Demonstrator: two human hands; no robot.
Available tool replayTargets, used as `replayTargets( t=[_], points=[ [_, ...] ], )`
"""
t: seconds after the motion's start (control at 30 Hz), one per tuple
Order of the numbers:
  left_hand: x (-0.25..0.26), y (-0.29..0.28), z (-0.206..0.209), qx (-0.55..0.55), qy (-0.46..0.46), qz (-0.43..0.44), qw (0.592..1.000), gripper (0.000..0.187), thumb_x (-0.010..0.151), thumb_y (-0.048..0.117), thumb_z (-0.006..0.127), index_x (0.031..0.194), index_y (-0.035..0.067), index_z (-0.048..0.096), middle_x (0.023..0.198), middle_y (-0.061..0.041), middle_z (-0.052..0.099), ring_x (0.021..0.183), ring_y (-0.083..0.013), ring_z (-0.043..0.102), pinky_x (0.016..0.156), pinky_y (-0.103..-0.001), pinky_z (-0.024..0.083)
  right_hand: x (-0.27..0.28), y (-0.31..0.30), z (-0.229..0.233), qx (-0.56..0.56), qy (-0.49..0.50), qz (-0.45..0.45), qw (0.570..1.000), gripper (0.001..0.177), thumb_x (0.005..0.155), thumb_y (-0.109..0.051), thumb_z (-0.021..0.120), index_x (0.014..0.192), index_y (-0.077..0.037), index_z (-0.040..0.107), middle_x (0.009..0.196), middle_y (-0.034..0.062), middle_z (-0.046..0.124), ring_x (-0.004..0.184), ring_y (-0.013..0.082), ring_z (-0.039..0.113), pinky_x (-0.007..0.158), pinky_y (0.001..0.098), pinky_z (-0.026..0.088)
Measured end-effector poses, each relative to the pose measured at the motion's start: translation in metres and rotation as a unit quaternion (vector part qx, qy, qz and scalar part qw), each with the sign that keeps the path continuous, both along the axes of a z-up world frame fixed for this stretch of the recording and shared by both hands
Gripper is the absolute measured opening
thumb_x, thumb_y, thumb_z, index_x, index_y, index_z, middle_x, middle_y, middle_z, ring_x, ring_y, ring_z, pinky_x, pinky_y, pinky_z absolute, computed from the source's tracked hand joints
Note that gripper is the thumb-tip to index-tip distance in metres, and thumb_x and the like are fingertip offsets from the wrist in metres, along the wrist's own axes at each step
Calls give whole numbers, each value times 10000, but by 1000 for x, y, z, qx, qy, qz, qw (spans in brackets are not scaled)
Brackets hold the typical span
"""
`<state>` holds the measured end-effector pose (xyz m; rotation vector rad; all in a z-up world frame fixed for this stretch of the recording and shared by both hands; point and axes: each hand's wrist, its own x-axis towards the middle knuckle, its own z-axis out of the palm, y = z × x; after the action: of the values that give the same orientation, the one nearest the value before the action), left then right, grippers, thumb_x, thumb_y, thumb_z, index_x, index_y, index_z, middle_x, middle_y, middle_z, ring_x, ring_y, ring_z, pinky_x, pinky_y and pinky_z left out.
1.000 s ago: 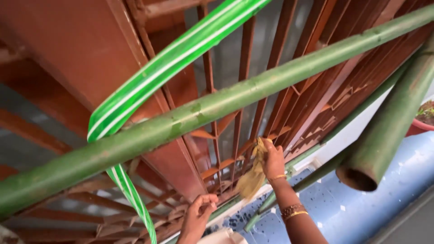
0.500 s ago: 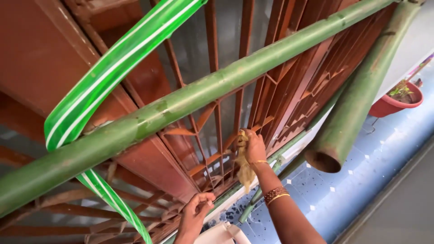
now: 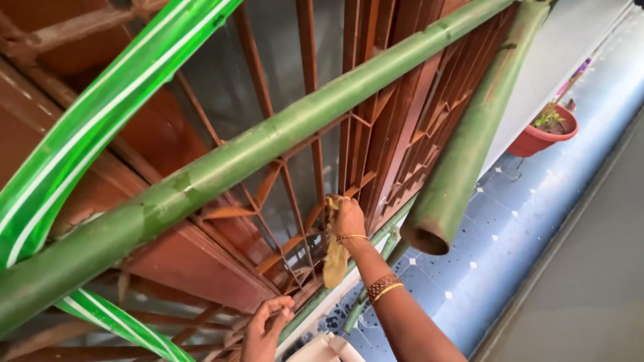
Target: Apply green paint and wipe down a metal window gate or railing using a brush and a cloth.
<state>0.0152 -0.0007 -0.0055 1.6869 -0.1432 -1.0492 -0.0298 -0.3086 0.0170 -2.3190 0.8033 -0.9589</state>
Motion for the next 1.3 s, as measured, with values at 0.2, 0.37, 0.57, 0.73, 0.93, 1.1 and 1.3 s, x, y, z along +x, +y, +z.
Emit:
replayTargets(
  t=[0.2, 0.37, 0.57, 0.73, 0.93, 1.1, 1.3],
  points=[
    [14, 15, -50, 6, 44, 10, 999, 439, 967, 297, 656, 1313, 27, 643, 1295, -143, 685, 1226, -288, 660, 1084, -510, 526, -4, 10, 0, -29, -90, 24, 995, 592, 637, 64, 684, 1219, -23, 620, 1091, 232, 663, 1046, 450, 580, 929, 495, 482],
    [25, 8, -39, 6, 43, -19, 999, 460, 962, 302, 626, 1339, 40, 618, 1307, -129, 679, 1237, -296, 665, 1072, -512, 506, -4, -5, 18, -30, 29, 1, 999, 619, 706, 116, 661, 1296, -71, 669, 1123, 189, 700, 1064, 414, 613, 984, 471, 506],
    [31, 21, -65, 19, -55, -88, 994, 436, 965, 301, 632, 1311, 39, 672, 1292, -131, 710, 1218, -281, 703, 1059, -473, 550, -4, 1, 36, -1, 16, 13, 1000, 553, 677, 108, 674, 1211, -35, 660, 1085, 230, 689, 1064, 436, 616, 943, 476, 511],
    [79, 18, -205, -38, 18, -125, 991, 493, 944, 240, 648, 1395, 60, 558, 1375, -114, 654, 1305, -271, 634, 1053, -522, 489, -7, -21, 3, -20, -18, 17, 1000, 506, 762, 81, 555, 1217, -80, 708, 1076, 208, 727, 1045, 396, 658, 1065, 496, 466],
    [79, 8, -169, 16, 57, -86, 995, 516, 956, 293, 665, 1408, 67, 558, 1435, -100, 650, 1371, -276, 601, 1115, -534, 481, 8, -27, -18, 46, -38, -13, 998, 499, 1060, -232, 252, 1168, -131, 729, 1129, 186, 750, 1053, 420, 586, 978, 462, 460],
    [88, 14, -171, 23, 84, -134, 987, 512, 927, 289, 678, 1402, 153, 544, 1450, -46, 611, 1358, -247, 597, 1095, -548, 466, 5, -28, -8, 81, -23, 0, 996, 446, 1062, -174, 278, 1238, -133, 687, 1214, 177, 708, 1121, 391, 580, 1014, 442, 452],
    [66, 11, -139, 14, 14, -102, 995, 455, 955, 253, 658, 1373, 91, 577, 1397, -75, 672, 1308, -262, 645, 1118, -511, 490, 1, -27, -2, 124, 5, 19, 992, 417, 1064, -104, 309, 1322, -137, 636, 1316, 166, 658, 1204, 356, 574, 1057, 419, 443]
  ],
)
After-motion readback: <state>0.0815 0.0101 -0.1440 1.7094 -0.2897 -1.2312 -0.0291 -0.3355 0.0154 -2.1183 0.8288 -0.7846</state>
